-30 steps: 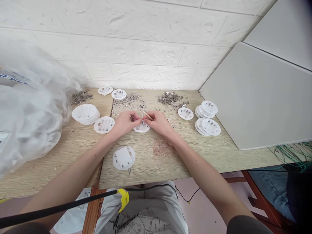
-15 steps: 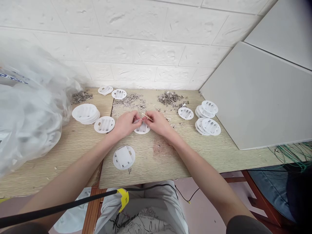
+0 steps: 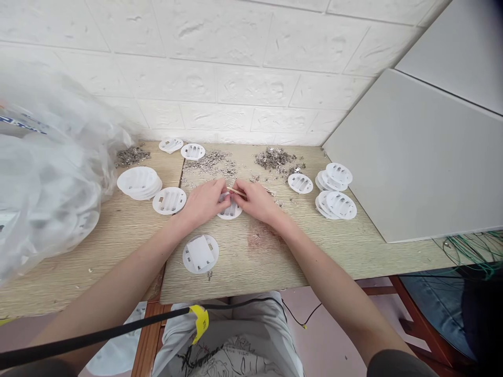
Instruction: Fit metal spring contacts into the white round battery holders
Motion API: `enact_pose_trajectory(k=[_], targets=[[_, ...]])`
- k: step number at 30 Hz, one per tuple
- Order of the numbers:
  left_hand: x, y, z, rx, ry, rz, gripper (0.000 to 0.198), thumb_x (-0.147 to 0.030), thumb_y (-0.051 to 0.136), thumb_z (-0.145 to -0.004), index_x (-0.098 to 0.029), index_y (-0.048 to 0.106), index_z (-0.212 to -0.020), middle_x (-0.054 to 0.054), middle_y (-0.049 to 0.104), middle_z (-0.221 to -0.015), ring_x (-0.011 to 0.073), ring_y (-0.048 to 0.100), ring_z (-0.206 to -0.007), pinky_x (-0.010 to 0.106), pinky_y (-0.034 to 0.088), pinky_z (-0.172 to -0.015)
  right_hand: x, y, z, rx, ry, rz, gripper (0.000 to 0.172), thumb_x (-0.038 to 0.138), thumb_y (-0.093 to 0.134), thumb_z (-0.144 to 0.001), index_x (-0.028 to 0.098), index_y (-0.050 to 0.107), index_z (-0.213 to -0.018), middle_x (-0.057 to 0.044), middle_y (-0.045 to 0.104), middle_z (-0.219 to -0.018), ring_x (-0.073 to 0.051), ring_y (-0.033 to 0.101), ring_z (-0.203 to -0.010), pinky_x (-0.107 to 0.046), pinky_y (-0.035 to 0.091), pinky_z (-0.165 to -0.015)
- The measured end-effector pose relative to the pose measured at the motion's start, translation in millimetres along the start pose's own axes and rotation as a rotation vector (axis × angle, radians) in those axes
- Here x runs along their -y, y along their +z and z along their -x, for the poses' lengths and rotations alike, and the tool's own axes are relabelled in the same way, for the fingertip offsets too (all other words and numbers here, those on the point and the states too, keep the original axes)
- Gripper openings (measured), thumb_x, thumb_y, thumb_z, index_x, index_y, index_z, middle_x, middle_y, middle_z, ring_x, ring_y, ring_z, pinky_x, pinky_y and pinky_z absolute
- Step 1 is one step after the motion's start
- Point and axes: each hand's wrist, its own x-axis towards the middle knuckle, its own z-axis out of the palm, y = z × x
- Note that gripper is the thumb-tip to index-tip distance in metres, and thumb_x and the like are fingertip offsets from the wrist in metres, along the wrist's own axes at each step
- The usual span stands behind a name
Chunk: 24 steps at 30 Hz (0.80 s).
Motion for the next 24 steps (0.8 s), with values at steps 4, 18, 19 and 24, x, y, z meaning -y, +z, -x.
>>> enact_pose_trajectory(k=[4, 18, 19, 24], targets=[[1.5, -0.4, -0.1, -0.013, -0.018, 0.069, 0.01, -0.032, 0.054, -0.085, -0.022, 0.053, -0.084, 0.004, 0.062, -0.079, 0.0221, 0.058, -0.075, 0.031, 0.032, -0.061, -0.9, -1.6, 0.7, 0.013, 0.008, 0.01, 0.011, 0.026, 0.047, -0.09, 0.02, 0.05, -0.081, 0.0, 0.058, -0.072, -0.014, 0.047, -0.064, -0.026, 0.025, -0.059], [18.4, 9.4, -5.9, -0.255, 0.164, 0.018, 0.037, -0.017, 0.038, -0.093, -0.016, 0.066, -0.119, 0.014, 0.062, -0.125, 0.0295, 0.051, -0.119, 0.047, 0.041, -0.104, 0.6, -5.7, 3.3, 0.031, -0.023, 0.063, 0.017, 0.03, 0.046, -0.096, 0.02, 0.059, -0.1, -0.001, 0.062, -0.075, -0.014, 0.047, -0.063, -0.025, 0.027, -0.059], [19.4, 10.2, -6.3, -0.248, 0.164, 0.018, 0.037, -0.017, 0.038, -0.093, -0.016, 0.067, -0.117, 0.013, 0.063, -0.124, 0.0295, 0.052, -0.119, 0.047, 0.042, -0.104, 0.7, -5.8, 3.3, 0.033, -0.021, 0.066, 0.017, 0.03, 0.046, -0.096, 0.02, 0.059, -0.101, -0.001, 0.062, -0.075, -0.014, 0.048, -0.063, -0.026, 0.027, -0.059], [22.6, 11.6, -7.9, -0.275, 0.146, 0.057, 0.034, -0.016, 0.041, -0.092, -0.017, 0.072, -0.103, 0.012, 0.064, -0.109, 0.0272, 0.055, -0.108, 0.043, 0.046, -0.096, 0.2, -5.9, 3.3, 0.037, -0.015, 0.084, 0.018, 0.03, 0.046, -0.096, 0.02, 0.059, -0.104, -0.001, 0.063, -0.076, -0.015, 0.05, -0.065, -0.026, 0.027, -0.06]])
